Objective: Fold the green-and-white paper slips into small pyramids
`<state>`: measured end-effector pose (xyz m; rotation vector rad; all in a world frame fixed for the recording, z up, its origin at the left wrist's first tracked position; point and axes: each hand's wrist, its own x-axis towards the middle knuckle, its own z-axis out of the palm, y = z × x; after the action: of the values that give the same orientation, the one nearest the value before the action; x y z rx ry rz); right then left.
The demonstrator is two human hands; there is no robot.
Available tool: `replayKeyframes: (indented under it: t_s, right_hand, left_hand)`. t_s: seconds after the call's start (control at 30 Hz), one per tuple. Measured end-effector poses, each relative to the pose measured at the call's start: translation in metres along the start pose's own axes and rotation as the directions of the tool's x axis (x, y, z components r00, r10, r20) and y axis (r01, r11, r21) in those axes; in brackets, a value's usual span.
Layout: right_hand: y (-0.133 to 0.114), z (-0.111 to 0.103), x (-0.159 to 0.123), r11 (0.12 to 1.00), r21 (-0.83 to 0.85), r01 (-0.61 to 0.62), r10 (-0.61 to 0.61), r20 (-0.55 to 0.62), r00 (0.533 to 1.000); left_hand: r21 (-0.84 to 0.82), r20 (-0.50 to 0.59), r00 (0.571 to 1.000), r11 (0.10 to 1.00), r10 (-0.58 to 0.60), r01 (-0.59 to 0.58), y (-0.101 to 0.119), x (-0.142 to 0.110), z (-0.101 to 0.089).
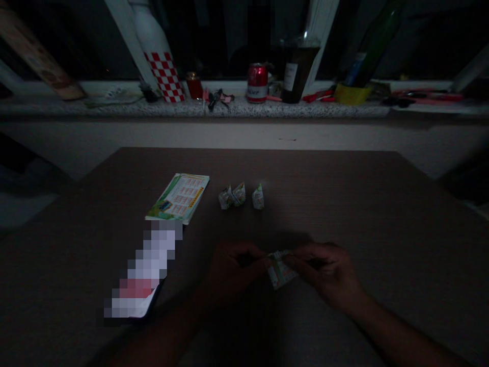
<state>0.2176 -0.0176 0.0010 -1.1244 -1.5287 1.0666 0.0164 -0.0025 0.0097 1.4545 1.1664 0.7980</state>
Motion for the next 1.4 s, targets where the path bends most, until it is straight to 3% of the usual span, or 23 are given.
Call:
replayKeyframes:
  t_s: [0.1, 0.2, 0.3, 0.43, 0.57, 0.63, 0.77, 0.97, 1.1, 1.4]
  right_hand:
    - [0.0007, 0.0005, -0.0005, 0.998, 0.039, -0.04, 0.039, 0.013, 0.999]
    - [0.0018, 0.0012, 0.0015, 0.98, 0.146, -0.139, 0.123, 0.115, 0.986]
    - [0.0034, 0.0012, 0.0029, 0.972, 0.137, -0.194, 0.171, 0.165, 0.972]
    - [0.006, -0.0003, 0.0021, 0.984, 0.062, -0.168, 0.166, 0.044, 0.985]
    - [0.005, -0.0008, 0.0039, 0.977, 0.114, -0.18, 0.185, -0.035, 0.982]
    - [0.0026, 0.0002, 0.0054, 0.962, 0.18, -0.204, 0.21, -0.01, 0.978]
    - [-0.0003, 0.0027, 0.0061, 0.928, 0.269, -0.259, 0.235, 0.119, 0.965]
    - [0.0039, 0.0003, 0.004, 0.954, 0.142, -0.265, 0.243, 0.159, 0.957]
    - [0.0011, 0.0008, 0.0039, 0.954, 0.171, -0.248, 0.22, 0.172, 0.96]
    - [0.0019, -0.0032, 0.0036, 0.96, 0.136, -0.243, 0.213, 0.205, 0.955]
  left_hand:
    - [-0.056, 0.022, 0.999, 0.998, -0.03, 0.031, -0.0009, -0.0001, 0.0005]
    - [-0.112, -0.052, 0.998, 0.993, -0.036, 0.03, -0.0021, -0.0003, 0.0023]
    - [-0.141, -0.093, 0.995, 0.99, -0.043, 0.029, -0.0032, -0.0001, 0.0037]
    - [-0.087, -0.038, 0.997, 0.994, -0.067, 0.063, -0.0052, 0.0015, 0.0047]
    - [0.045, 0.085, 0.993, 0.996, -0.084, 0.08, -0.0071, 0.0017, 0.0068]
    - [0.038, 0.105, 0.991, 0.996, -0.087, 0.084, -0.007, 0.0007, 0.0077]
    - [0.002, 0.044, 0.996, 0.997, -0.083, 0.083, -0.006, -0.0007, 0.0076]
    - [-0.037, 0.053, 0.996, 0.996, -0.076, 0.078, -0.0048, 0.002, 0.0077]
    - [-0.004, 0.071, 0.988, 0.991, -0.136, 0.137, -0.002, 0.0038, 0.0064]
    - [-0.172, 0.192, 0.968, 0.966, -0.159, 0.193, -0.0049, 0.0055, 0.0035]
